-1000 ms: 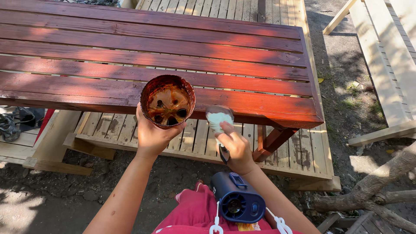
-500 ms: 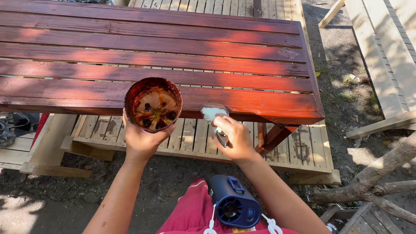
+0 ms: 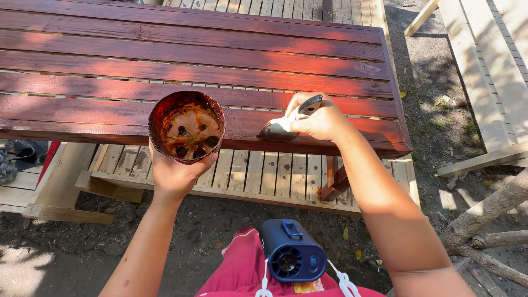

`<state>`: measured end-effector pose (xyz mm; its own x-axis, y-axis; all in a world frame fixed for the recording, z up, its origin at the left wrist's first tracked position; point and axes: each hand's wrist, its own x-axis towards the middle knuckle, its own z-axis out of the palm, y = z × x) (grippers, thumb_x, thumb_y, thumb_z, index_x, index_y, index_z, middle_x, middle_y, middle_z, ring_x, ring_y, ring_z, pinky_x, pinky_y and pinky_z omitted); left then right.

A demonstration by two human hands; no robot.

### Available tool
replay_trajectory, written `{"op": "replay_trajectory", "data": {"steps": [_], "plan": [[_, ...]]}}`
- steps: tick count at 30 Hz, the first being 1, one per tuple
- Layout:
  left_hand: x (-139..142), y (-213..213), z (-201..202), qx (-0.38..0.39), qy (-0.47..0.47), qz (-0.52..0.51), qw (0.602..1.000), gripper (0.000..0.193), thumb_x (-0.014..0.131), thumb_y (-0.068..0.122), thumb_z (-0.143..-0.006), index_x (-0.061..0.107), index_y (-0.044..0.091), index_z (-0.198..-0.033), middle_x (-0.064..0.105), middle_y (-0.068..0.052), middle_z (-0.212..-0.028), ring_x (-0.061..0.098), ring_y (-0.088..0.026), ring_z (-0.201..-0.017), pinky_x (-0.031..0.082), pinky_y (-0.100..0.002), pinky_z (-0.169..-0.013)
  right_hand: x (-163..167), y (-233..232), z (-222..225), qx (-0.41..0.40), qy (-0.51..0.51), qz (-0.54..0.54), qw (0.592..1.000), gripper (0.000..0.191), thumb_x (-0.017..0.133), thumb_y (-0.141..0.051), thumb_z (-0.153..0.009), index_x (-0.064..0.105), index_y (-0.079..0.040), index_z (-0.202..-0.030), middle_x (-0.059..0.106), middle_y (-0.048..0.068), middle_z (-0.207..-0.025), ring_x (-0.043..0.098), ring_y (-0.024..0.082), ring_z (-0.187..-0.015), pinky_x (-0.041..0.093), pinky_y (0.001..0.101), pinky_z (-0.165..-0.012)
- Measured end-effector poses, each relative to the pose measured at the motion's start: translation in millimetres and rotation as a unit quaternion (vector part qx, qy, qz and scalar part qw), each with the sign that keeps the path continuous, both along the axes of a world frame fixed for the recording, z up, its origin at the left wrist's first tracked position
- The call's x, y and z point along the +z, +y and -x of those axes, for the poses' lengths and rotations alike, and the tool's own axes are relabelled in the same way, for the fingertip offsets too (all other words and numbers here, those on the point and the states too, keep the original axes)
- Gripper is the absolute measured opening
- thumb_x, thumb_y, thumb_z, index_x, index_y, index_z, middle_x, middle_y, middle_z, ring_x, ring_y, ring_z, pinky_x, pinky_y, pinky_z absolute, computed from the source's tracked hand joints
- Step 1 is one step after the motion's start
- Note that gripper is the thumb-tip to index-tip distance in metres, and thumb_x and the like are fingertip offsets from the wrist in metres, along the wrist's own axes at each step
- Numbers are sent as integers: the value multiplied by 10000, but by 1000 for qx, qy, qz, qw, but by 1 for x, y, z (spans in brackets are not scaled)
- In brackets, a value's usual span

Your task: The person sits on the ground and applies reddish-brown wood stain to a slatted wooden bench using a brush, dipping the brush into a stained can held in the other hand. They coat the bench legs, frame, and seat slats, repositioning around the bench to reach different surfaces.

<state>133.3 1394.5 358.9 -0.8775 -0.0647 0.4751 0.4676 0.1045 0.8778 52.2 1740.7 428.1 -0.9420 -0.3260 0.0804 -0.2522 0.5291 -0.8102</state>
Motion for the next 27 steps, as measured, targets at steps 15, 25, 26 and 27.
{"op": "replay_trajectory", "data": {"steps": [15,25,26,27], "plan": [[14,11,4,15,-51,17,998,947,945,137,-677,356,-5,-1405,541,-148,-1380,612,-250,-1281,545,-377,-1074,-15,12,-3,-81,-8,2,997,234,790,-78,-652,737,-91,-880,706,8,-820,639,103,-745,507,285,-647],[25,24,5,2,-63,-1,998,932,932,116,-669,351,-8,-1386,583,-145,-1337,643,-246,-1229,560,-368,-1033,-36,18,-8,-107,-39,178,977,238,777,-11,-729,709,-56,-952,683,14,-826,622,111,-713,499,266,-615],[25,24,5,6,-61,7,998,930,935,111,-669,353,-9,-1384,583,-147,-1338,644,-247,-1230,560,-370,-1035,-49,7,-10,-106,-71,268,955,231,768,13,-751,696,-45,-962,666,26,-826,609,121,-696,494,264,-594],[25,23,7,10,-57,15,998,928,938,106,-668,355,-9,-1382,582,-150,-1340,644,-249,-1231,559,-372,-1037,-58,3,-14,-105,-57,296,948,225,759,29,-777,687,-38,-980,669,31,-866,626,118,-746,521,261,-643]]}}
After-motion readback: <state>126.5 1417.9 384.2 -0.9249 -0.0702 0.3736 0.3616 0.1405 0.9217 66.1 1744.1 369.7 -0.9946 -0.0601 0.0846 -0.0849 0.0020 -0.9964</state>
